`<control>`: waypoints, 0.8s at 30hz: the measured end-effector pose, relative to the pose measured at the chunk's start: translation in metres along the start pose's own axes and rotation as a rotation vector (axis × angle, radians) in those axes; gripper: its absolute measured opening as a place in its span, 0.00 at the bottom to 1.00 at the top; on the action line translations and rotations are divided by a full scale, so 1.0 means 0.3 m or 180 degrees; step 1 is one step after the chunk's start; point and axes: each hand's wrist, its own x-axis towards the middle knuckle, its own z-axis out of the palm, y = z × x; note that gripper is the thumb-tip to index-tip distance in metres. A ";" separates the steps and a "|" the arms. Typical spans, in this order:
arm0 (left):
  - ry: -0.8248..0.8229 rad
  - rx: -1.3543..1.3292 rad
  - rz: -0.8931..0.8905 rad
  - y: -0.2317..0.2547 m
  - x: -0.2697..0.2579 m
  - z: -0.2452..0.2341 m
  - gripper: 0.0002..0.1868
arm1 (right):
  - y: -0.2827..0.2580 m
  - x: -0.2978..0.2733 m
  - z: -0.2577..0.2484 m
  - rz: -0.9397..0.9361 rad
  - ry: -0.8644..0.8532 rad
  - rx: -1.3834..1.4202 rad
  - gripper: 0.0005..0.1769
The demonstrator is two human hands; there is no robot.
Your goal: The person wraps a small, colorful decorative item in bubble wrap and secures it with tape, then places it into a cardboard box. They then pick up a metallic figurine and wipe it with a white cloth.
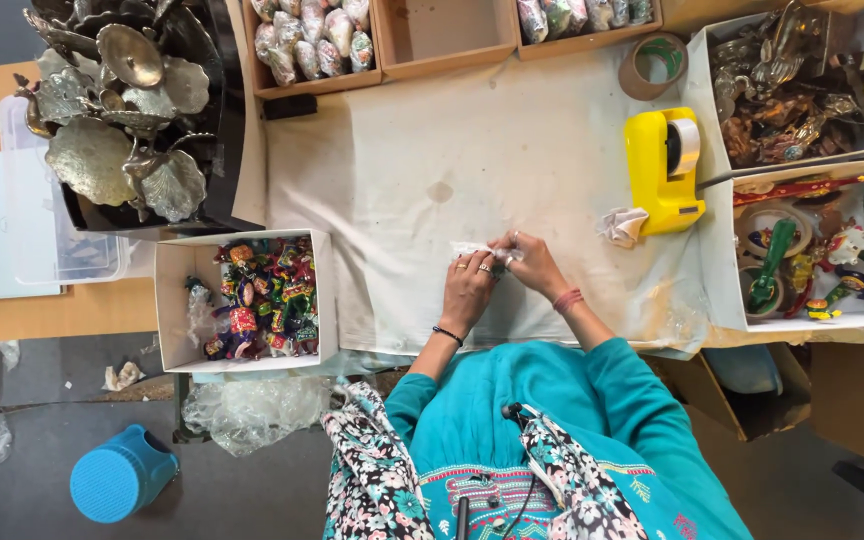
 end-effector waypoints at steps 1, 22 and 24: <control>0.0002 0.0002 -0.0005 0.001 -0.005 0.003 0.24 | -0.007 -0.023 0.006 -0.0001 -0.0005 0.0000 0.04; 0.0855 -0.1686 -0.2301 -0.111 -0.144 0.252 0.22 | -0.051 -0.178 0.039 -0.1297 0.0042 -0.1197 0.23; 0.1033 -0.2989 -0.2518 -0.157 -0.157 0.362 0.25 | -0.045 -0.175 0.043 -0.1328 0.0110 -0.1311 0.24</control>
